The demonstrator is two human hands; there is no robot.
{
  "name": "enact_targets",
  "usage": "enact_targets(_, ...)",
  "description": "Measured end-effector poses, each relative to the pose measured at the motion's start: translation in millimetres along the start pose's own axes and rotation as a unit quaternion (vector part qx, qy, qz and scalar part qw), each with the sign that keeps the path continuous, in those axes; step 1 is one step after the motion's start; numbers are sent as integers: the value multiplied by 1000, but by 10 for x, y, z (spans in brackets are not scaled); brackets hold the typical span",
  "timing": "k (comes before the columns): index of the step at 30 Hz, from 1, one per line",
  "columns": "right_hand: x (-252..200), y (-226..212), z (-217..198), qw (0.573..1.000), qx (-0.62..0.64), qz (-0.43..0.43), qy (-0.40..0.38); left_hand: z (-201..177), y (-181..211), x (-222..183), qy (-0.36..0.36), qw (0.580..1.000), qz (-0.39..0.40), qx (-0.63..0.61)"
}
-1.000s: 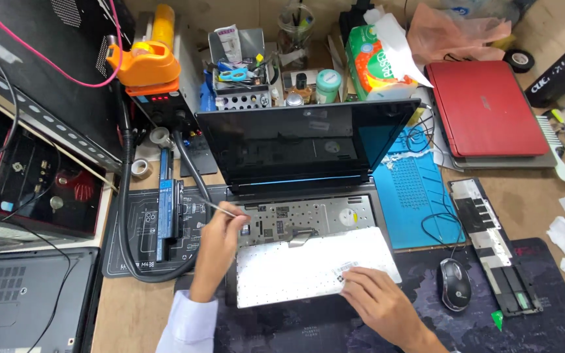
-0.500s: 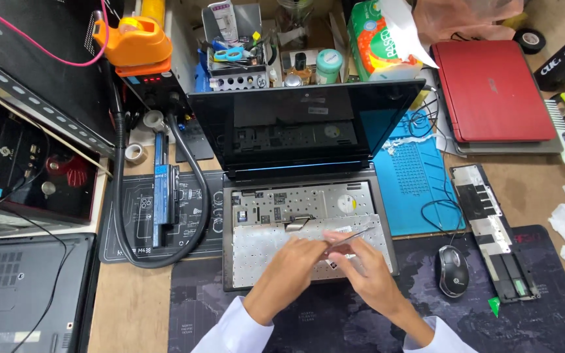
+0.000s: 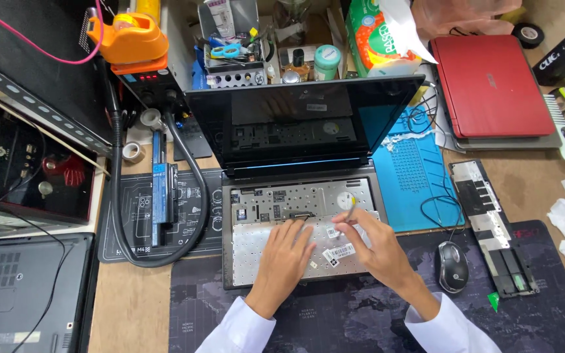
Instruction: Disassembling and reassembling a laptop on a repair bench to access internal components.
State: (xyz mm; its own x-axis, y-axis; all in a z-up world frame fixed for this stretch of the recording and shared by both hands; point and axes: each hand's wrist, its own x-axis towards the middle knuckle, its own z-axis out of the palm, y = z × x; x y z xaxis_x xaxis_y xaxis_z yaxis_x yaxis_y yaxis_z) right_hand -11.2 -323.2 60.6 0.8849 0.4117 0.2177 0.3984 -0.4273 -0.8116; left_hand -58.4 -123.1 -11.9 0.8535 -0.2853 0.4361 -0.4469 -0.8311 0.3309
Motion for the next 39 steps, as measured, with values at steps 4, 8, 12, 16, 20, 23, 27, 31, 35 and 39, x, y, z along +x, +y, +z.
enact_targets(4, 177, -16, 61, 997, -44, -21, -53, 88, 16, -74, -15, 1000, -6, 23)
enact_targets(8, 370, 168, 209, 991, -75, -11, -115, 76, 41, -88, -19, 999, 3, 49)
enact_targets(12, 509, 311, 323, 975, -146, 18, -165, 1, 59, -79, -7, 999, 12, 49)
enact_targets(16, 569, 355, 380, 965, -188, 3, -182, -39, 58, -88, 0, 999, 15, 31)
enact_targets(20, 656, 400, 367, 958, -219, -57, -175, -49, 62, -82, -6, 1000, 15, 20)
enact_targets(23, 727, 442, 393, 945, -248, -80, -200, -57, 65, -85, -14, 999, 19, 35)
enact_targets(27, 794, 374, 430, 907, -302, -55, -287, -62, 60, -116, -25, 999, 24, 35)
enact_targets(31, 781, 380, 462, 900, -316, -62, -293, -73, 69, -134, -14, 999, 25, 27)
enact_targets(35, 734, 495, 527, 874, -375, -122, -284, -144, 92, -85, -8, 1000, 21, -3)
enact_targets(39, 678, 611, 604, 853, -421, -180, -252, -92, 68, -117, -16, 1000, 19, -7)
